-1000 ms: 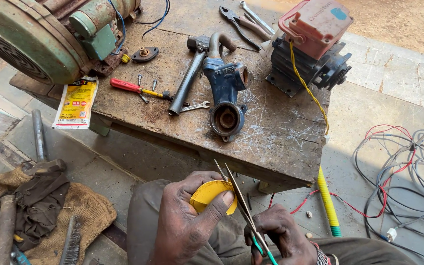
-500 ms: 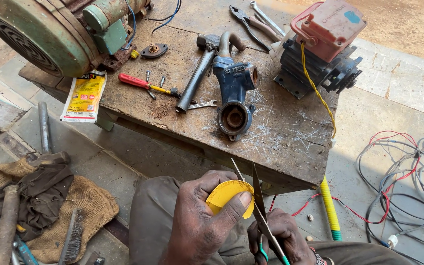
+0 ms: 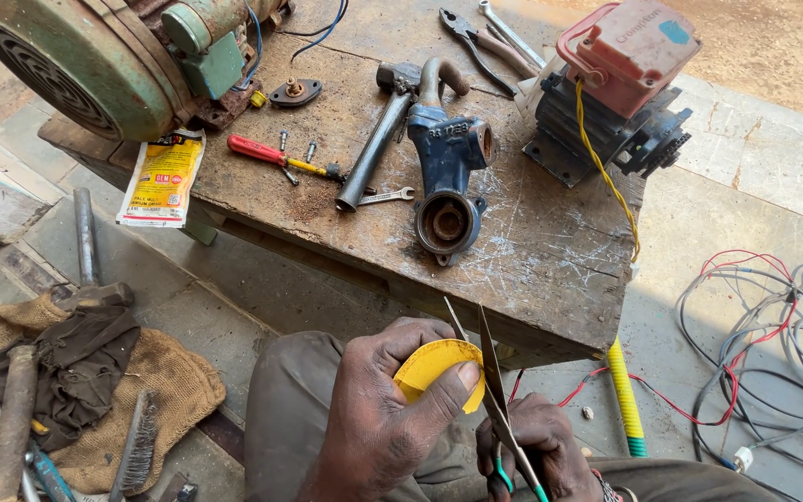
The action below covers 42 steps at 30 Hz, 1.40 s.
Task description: The person cuts a yellow circular gasket with scissors, fits it onto a motor component, and applies grease to the gear assembly. The person then places the gasketed component onto the motor housing.
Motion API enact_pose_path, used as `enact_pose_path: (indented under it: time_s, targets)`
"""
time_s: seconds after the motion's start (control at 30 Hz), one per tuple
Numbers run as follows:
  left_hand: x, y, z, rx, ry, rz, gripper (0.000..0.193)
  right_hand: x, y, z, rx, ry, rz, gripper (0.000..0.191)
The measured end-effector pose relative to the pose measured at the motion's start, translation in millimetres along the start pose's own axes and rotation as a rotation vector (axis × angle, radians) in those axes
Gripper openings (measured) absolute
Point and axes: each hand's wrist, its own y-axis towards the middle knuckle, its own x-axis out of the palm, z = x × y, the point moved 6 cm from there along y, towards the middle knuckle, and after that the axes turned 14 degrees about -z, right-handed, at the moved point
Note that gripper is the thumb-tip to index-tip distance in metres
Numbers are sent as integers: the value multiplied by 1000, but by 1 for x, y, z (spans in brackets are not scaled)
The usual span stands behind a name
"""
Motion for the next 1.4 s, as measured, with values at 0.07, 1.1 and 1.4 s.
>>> enact_pose_path:
  time_s: [0.07, 1.1, 1.4]
  targets:
    - [0, 0, 0, -3, -3, -6, 22, 0, 0, -1, 0, -18, 3, 46]
    - [-3, 2, 17, -56, -30, -101, 18, -8, -1, -6, -10, -87, 45, 41]
    - [-6, 5, 19, -42, 18, -133, 16, -7, 3, -7, 3, -122, 5, 32]
